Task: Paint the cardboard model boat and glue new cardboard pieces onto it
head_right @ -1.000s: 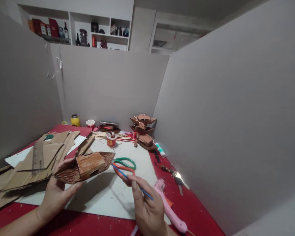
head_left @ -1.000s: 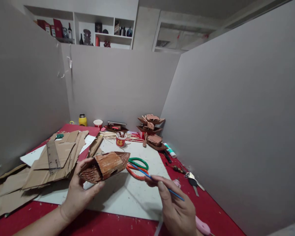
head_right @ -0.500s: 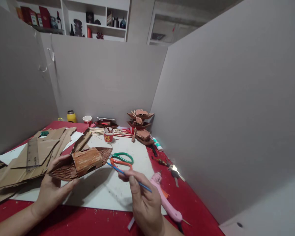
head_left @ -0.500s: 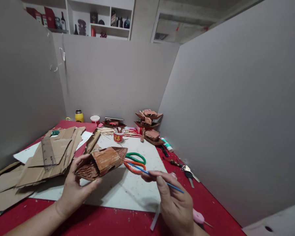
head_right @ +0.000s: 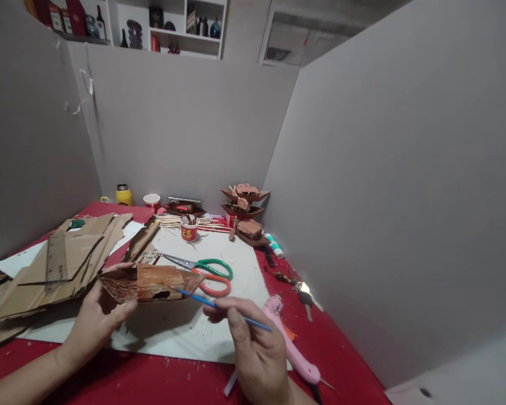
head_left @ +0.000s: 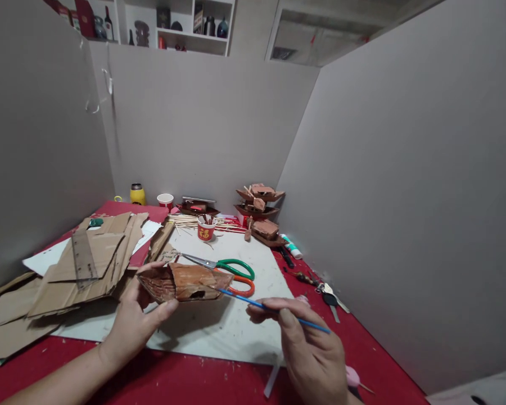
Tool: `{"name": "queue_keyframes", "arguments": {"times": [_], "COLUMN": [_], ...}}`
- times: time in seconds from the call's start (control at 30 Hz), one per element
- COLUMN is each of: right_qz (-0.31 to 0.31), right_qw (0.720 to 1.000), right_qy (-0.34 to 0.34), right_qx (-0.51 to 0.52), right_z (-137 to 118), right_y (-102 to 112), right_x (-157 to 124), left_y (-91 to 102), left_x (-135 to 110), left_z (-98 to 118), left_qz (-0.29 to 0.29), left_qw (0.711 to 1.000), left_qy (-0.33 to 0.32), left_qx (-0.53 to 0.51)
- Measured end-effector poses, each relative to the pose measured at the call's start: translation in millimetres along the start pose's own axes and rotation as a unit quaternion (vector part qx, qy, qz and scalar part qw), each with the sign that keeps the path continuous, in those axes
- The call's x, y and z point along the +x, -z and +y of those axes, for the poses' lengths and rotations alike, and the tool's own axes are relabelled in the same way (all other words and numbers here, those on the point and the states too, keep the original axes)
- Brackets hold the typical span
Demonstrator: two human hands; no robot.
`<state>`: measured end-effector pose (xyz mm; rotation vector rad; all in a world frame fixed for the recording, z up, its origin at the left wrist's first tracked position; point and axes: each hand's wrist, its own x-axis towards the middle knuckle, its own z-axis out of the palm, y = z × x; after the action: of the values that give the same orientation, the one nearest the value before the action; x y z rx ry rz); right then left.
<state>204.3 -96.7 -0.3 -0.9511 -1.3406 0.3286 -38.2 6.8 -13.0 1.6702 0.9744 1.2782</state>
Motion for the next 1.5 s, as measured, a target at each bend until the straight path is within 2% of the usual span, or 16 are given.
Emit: {"name": "queue_keyframes", "arguments": {"times": [0.17,0.23,0.4,0.47,0.6,0.67,0.77,0.83,1.0,1.07,1.13,1.27,1.33,1.4,1.5], "right_qz": [-0.077,-0.063,0.024,0.003,-0.077,-0.065,-0.013,-0.013,-0.132,-0.155,-0.141,-0.042,-0.019,-0.039,-0.105], "right_qw": [0.997,0.998,0.998,0.999,0.997,0.997,0.998,0.999,0.987,0.982,0.984,0.995,0.997,0.997,0.992], "right_qy": [0.007,-0.008,-0.041,-0.034,-0.003,-0.009,-0.03,-0.015,0.087,0.103,0.091,0.029,0.014,0.026,0.063], "right_qx": [0.001,-0.013,-0.029,-0.011,-0.006,-0.029,-0.057,-0.045,-0.026,-0.045,-0.063,-0.081,-0.075,-0.056,-0.041], "right_z": [-4.2,-3.4,2.1,2.6,0.9,1.0,1.8,1.2,-3.6,-4.0,-2.9,-0.2,0.1,-0.3,-0.6], "right_y": [-4.7,-3.7,2.7,2.5,-1.7,-2.0,0.2,1.5,-1.6,-2.3,-1.3,3.2,4.4,4.3,3.0], "right_x": [-1.6,0.6,2.7,2.0,1.7,2.3,2.4,0.8,-5.1,-6.0,-5.9,-5.6,-6.2,-7.1,-7.4], "left_y": [-0.2,0.8,0.4,-1.1,-2.7,-2.2,-1.3,-1.6,-4.4,-4.8,-4.2,-2.0,-1.5,-1.5,-2.0], "left_x": [0.2,1.2,2.5,1.8,0.6,0.7,1.4,1.8,1.8,2.2,2.9,4.2,4.3,4.0,3.4], "left_z": [0.0,1.2,5.3,6.2,6.5,6.5,7.0,7.5,8.4,8.6,8.3,6.0,4.6,3.8,4.1], "left_qz": [-0.032,-0.03,-0.024,-0.037,-0.061,-0.062,-0.052,-0.046,-0.051,-0.051,-0.047,-0.036,-0.038,-0.047,-0.059], "left_qw": [0.999,0.999,0.998,0.997,0.993,0.993,0.993,0.994,0.992,0.991,0.991,0.99,0.99,0.989,0.987], "left_qy": [0.027,0.031,0.044,0.059,0.068,0.069,0.07,0.07,0.082,0.087,0.091,0.109,0.111,0.106,0.104], "left_qx": [0.013,0.009,-0.028,-0.043,-0.069,-0.079,-0.076,-0.068,-0.085,-0.085,-0.083,-0.077,-0.082,-0.094,-0.109]}}
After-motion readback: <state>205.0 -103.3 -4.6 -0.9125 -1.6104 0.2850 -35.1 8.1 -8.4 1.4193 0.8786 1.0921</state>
